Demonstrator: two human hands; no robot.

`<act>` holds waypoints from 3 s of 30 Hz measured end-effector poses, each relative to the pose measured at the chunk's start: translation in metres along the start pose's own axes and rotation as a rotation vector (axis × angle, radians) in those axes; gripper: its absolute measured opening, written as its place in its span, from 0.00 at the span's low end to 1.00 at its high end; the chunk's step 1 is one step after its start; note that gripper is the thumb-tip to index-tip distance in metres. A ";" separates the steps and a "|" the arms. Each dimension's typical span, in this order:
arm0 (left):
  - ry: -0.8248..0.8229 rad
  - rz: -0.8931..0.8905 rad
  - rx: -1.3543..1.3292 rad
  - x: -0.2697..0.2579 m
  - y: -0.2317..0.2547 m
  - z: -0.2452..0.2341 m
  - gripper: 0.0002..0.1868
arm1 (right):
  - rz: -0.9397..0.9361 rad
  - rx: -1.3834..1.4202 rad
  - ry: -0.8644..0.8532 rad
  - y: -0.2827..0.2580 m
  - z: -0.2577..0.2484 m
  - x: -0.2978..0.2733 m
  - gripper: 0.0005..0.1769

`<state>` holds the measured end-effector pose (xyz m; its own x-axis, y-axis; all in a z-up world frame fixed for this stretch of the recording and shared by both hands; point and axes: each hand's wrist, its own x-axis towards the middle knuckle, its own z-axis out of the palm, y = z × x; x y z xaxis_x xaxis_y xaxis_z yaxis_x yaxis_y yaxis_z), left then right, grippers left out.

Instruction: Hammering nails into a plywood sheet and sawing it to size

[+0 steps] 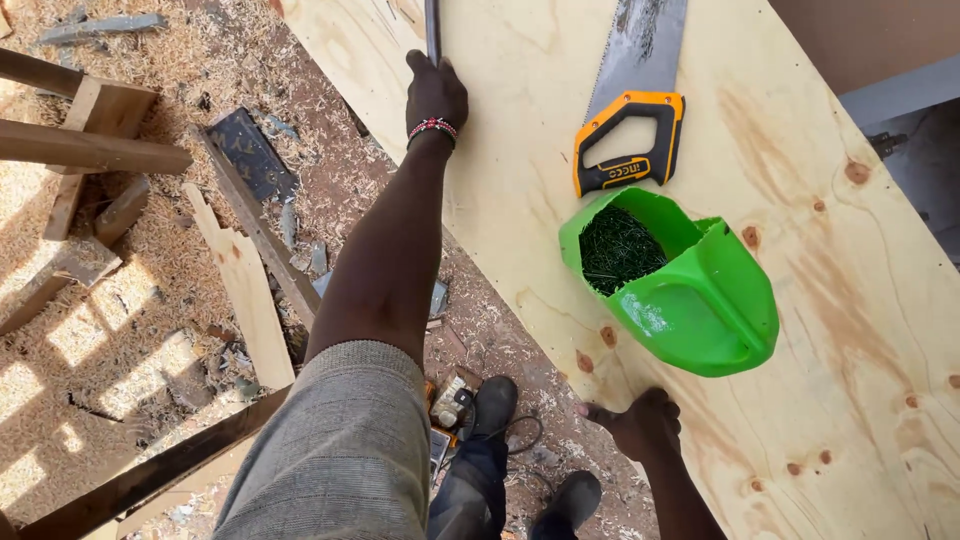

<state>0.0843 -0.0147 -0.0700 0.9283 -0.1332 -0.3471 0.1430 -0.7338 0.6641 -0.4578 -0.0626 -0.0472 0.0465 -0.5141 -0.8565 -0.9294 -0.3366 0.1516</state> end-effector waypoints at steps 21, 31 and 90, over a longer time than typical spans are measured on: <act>-0.001 -0.039 -0.094 0.034 -0.036 -0.028 0.18 | 0.003 -0.051 -0.014 -0.004 -0.006 -0.003 0.83; 0.002 0.010 -0.171 -0.056 -0.077 -0.033 0.20 | -0.007 -0.074 -0.011 -0.009 -0.011 -0.006 0.88; -0.400 1.009 -0.379 -0.606 -0.098 0.182 0.09 | -1.097 1.628 0.616 0.240 0.132 -0.014 0.18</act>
<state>-0.5545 0.0170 -0.0453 0.5130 -0.7980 0.3161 -0.4472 0.0658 0.8920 -0.7302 -0.0320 -0.0640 0.4599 -0.8874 0.0309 0.1802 0.0592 -0.9819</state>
